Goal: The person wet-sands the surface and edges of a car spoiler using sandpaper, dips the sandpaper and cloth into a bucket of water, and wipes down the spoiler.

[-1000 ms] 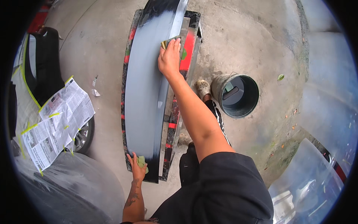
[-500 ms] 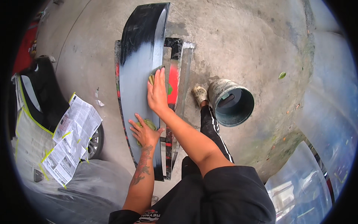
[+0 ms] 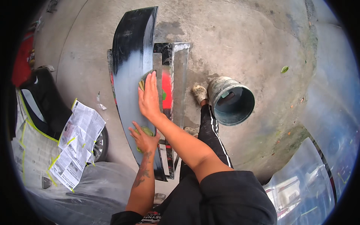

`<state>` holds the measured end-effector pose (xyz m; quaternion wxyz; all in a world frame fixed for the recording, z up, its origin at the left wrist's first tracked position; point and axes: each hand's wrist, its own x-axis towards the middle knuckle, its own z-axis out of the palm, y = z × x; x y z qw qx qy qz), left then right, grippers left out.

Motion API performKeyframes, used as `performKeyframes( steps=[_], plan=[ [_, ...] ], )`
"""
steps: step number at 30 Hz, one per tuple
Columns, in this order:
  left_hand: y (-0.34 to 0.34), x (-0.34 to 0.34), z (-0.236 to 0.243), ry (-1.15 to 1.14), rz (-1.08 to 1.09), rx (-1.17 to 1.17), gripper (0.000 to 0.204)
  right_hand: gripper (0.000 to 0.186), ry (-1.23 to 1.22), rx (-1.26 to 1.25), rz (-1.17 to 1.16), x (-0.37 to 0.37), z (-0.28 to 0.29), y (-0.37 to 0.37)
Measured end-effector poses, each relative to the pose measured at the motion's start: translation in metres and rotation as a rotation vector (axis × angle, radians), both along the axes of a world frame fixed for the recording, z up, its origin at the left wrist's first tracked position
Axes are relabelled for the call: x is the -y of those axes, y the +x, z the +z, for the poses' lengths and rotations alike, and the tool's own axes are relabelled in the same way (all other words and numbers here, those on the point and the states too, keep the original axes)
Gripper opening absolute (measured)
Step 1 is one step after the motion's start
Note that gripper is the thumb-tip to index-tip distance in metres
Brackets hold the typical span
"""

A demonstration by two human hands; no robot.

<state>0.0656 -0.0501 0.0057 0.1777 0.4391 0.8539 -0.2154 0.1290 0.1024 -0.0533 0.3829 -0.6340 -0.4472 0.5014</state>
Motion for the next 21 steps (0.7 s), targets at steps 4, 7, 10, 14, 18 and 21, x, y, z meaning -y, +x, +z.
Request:
performKeyframes(
  steps=[4,7,10,14,18,21],
  plan=[
    [-0.020,0.001,0.020,0.032,0.033,0.110,0.128,0.065,0.133,0.037,0.036,-0.061,-0.001,0.008],
    [-0.028,0.000,0.025,0.015,0.035,0.188,0.126,0.064,0.191,0.088,0.012,-0.103,-0.006,0.012],
    [-0.038,0.007,0.026,0.078,-0.016,0.228,0.126,0.064,0.224,0.109,-0.028,-0.152,-0.013,0.014],
    [-0.042,0.005,0.034,0.062,-0.010,0.246,0.125,0.060,0.257,0.125,-0.049,-0.224,-0.031,0.028],
    [-0.020,-0.008,0.020,0.088,-0.056,0.329,0.125,0.056,0.262,0.333,-0.030,-0.304,-0.082,0.089],
    [-0.043,0.008,0.032,0.081,-0.026,0.254,0.125,0.043,0.345,0.146,0.012,-0.269,-0.043,0.049]
  ],
)
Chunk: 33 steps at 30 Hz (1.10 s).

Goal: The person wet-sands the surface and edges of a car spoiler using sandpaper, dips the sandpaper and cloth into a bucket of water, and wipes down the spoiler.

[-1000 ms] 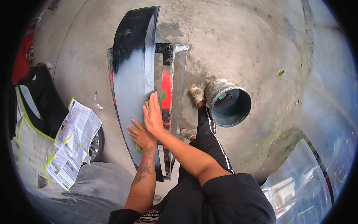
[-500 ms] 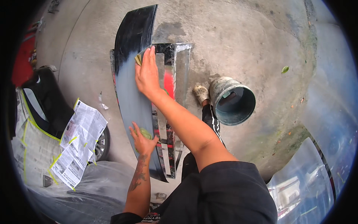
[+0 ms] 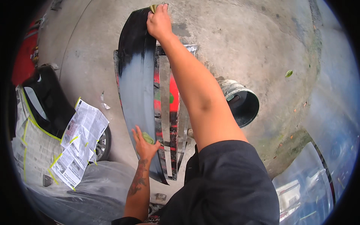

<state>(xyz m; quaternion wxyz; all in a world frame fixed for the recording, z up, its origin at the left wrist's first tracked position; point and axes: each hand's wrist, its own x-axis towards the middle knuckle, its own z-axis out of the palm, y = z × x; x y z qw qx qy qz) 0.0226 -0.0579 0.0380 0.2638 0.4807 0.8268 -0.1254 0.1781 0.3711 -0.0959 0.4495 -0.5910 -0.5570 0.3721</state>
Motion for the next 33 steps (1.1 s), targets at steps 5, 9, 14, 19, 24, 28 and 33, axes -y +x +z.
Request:
performKeyframes(
  steps=[5,9,14,19,24,28,33],
  plan=[
    [-0.005,-0.002,0.002,-0.006,-0.004,0.020,0.124,0.059,-0.078,-0.099,0.029,0.148,0.046,-0.029],
    [-0.002,0.000,-0.001,-0.041,-0.001,0.023,0.124,0.065,-0.244,-0.191,0.140,0.257,0.078,-0.033],
    [0.010,-0.001,-0.012,-0.039,0.005,-0.014,0.125,0.064,-0.341,-0.230,0.236,0.348,0.086,-0.032],
    [0.026,0.011,-0.043,0.069,-0.078,-0.178,0.122,0.050,-0.541,-0.381,0.423,0.406,0.069,0.009],
    [0.048,0.004,-0.042,0.079,0.018,-0.326,0.117,0.035,-0.886,-0.583,0.061,0.459,0.044,0.117],
    [0.008,0.041,-0.057,0.365,-0.126,-0.183,0.088,0.023,-0.893,-0.707,-0.332,0.521,-0.010,0.230],
    [0.063,0.065,-0.034,0.584,-0.254,0.139,0.054,0.021,-0.981,-0.444,-0.628,0.565,-0.057,0.325]
  ],
)
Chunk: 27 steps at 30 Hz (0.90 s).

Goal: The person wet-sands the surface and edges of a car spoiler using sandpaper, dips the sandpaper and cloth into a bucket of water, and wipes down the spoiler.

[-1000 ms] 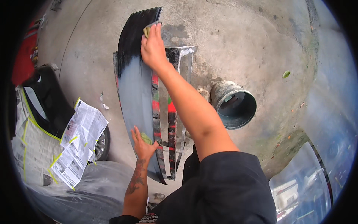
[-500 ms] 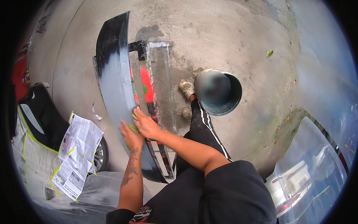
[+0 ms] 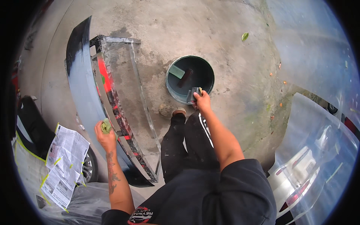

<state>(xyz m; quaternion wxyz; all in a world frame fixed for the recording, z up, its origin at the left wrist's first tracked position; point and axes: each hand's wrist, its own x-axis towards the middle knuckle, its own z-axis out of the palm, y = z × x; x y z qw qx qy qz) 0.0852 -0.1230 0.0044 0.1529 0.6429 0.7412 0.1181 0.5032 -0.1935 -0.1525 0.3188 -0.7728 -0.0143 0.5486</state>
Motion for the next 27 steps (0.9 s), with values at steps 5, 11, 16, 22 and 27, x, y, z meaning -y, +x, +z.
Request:
performKeyframes(
  steps=[5,11,16,22,27],
  plan=[
    [0.179,-0.003,-0.043,-0.085,-0.268,0.359,0.071,0.021,-0.049,0.114,0.163,-0.014,-0.090,0.038],
    [0.324,-0.022,-0.289,-0.788,-0.653,-0.036,0.081,0.026,0.198,0.468,0.862,-0.040,-0.245,0.055],
    [0.351,-0.002,-0.409,-0.816,-0.550,-0.283,0.086,0.035,0.132,0.629,1.166,-0.019,-0.333,0.054],
    [0.336,0.036,-0.438,-0.849,-0.682,-0.238,0.035,0.036,0.081,0.272,1.649,0.001,-0.341,0.070],
    [0.315,-0.003,-0.296,-0.823,-0.281,0.349,0.067,0.043,-0.217,-0.329,0.405,-0.029,-0.203,0.099]
  ],
)
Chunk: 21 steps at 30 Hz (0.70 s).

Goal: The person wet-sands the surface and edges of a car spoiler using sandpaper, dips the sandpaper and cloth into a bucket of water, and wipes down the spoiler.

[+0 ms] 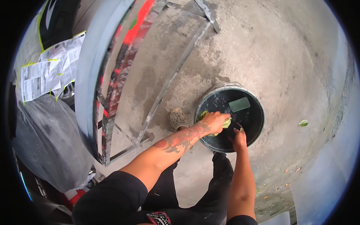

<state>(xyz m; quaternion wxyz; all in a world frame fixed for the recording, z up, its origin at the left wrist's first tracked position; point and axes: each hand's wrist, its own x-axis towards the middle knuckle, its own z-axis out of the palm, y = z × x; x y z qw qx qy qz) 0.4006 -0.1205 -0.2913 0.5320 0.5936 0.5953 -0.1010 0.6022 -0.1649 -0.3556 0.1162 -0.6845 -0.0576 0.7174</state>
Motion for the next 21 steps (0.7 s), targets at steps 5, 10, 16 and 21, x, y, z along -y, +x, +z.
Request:
performKeyframes(
  steps=[5,10,16,21],
  plan=[
    [-0.065,-0.044,0.169,0.538,0.498,0.198,0.054,0.051,0.201,-0.249,-0.247,-0.057,0.122,-0.020],
    [-0.162,-0.078,0.344,0.872,0.767,0.206,0.043,0.047,1.116,-0.264,0.415,-0.164,0.197,-0.168],
    [-0.296,-0.032,0.380,1.160,1.010,-0.006,0.037,0.056,1.489,-0.264,0.917,-0.124,0.242,-0.426],
    [-0.382,0.129,0.309,0.864,1.224,-0.514,0.039,0.072,1.904,0.156,2.202,-0.055,0.316,-0.503]
  ],
)
